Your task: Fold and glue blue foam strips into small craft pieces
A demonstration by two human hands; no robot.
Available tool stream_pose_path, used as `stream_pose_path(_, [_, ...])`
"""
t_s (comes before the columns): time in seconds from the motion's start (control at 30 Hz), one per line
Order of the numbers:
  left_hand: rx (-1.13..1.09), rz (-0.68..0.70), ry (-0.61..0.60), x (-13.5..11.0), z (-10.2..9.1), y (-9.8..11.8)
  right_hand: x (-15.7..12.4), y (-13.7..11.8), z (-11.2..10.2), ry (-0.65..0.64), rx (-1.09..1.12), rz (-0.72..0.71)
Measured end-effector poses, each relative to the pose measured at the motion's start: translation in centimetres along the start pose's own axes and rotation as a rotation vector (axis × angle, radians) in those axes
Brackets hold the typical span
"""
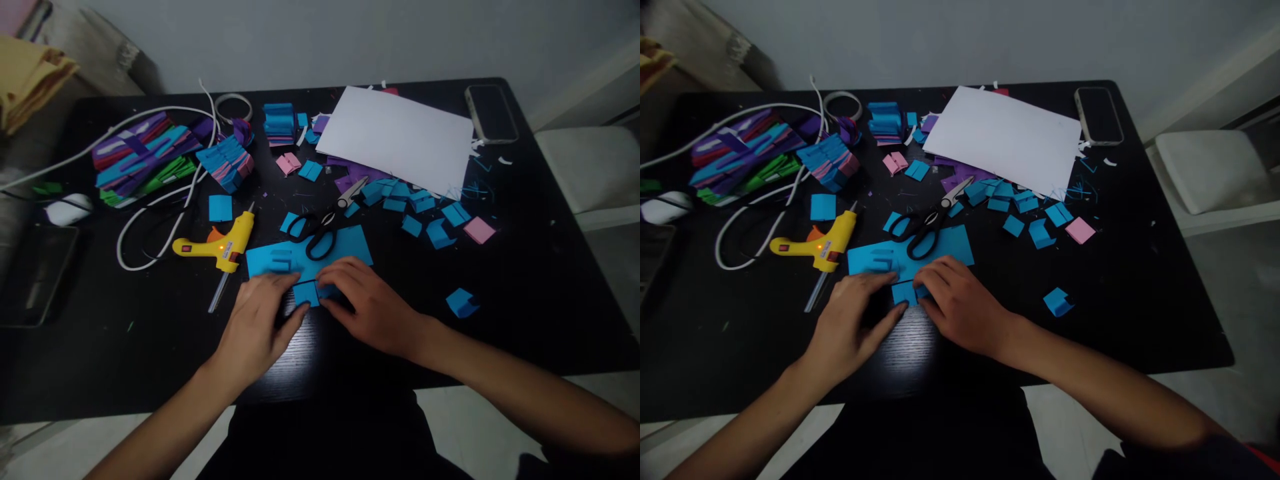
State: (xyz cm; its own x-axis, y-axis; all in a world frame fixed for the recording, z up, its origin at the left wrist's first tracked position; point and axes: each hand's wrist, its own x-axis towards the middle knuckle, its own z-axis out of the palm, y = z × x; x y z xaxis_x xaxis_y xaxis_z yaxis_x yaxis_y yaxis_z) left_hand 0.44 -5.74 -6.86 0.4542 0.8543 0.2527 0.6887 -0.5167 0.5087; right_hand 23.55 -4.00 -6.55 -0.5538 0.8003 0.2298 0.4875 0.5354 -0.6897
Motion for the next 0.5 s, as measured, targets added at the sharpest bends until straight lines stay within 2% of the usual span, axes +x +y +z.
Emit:
stream_pose_path(0.3, [-0.166, 0.068, 0.052, -0.43, 0.01, 0.07, 0.16, -0.66, -0.52, 0.021, 0.275, 0.043])
stream_pose_path(0.5, [-0.24, 0.076, 0.037, -0.66, -0.03, 0.19, 0.06, -0.4, 0.09, 0.005, 0.236, 0.037])
